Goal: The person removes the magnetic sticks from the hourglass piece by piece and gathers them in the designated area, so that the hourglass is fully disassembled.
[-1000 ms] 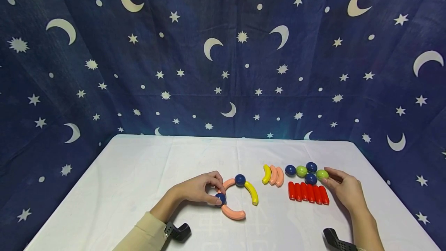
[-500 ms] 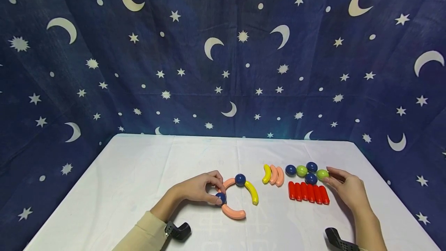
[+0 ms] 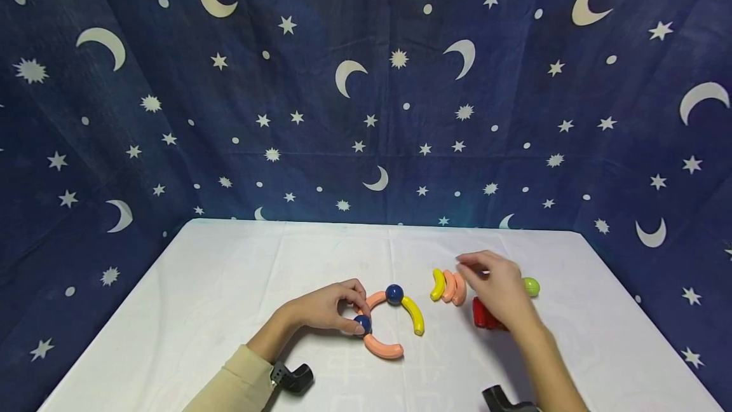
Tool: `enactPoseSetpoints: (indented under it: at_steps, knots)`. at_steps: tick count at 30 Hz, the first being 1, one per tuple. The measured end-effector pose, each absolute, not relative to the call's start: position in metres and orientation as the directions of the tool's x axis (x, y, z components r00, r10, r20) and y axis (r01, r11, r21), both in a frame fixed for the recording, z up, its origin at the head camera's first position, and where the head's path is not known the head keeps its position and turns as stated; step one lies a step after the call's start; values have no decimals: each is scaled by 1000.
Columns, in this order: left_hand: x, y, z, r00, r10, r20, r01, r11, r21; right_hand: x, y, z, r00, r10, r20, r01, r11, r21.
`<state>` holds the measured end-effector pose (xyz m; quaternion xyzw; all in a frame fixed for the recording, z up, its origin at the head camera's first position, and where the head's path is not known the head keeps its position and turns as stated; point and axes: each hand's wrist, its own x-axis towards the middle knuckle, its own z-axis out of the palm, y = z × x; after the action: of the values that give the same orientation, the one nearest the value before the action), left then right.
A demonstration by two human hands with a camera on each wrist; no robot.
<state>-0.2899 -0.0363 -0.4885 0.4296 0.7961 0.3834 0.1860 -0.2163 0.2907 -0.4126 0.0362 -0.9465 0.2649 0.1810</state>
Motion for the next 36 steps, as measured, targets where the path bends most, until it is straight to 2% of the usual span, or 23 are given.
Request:
enactPoseSetpoints:
  at_steps: [2,4,9,12,27,31,36]
  knots:
    - [-290,-37,-489,-560,827,35,540,334,772,-218,262,-421,-947,-62,315,-215,852,-478]
    - [-289,-37,-488,-559,828,36,539,330,775,-219,240,-432,-964,-92,251,-205,857,-473]
    - [-289,-35,-488,-555,831,42,541,322,777,-219,208,-458,-986,-47,162,-113,898,-425]
    - [-289,-35,-488,-552,832,45,544,319,776,-220,199,-468,-986,-23,165,-87,916,-391]
    - [-291,-36,-488,-553,832,47,557,328,763,-223,191,-483,-954,12,298,-103,924,-368]
    - [-291,-37,-488,-555,830,46,559,331,760,-223,193,-480,-963,16,269,-96,912,-399]
    - [-289,-36,-487,-560,828,37,539,330,775,-226,207,-466,-975,66,211,-49,866,-498]
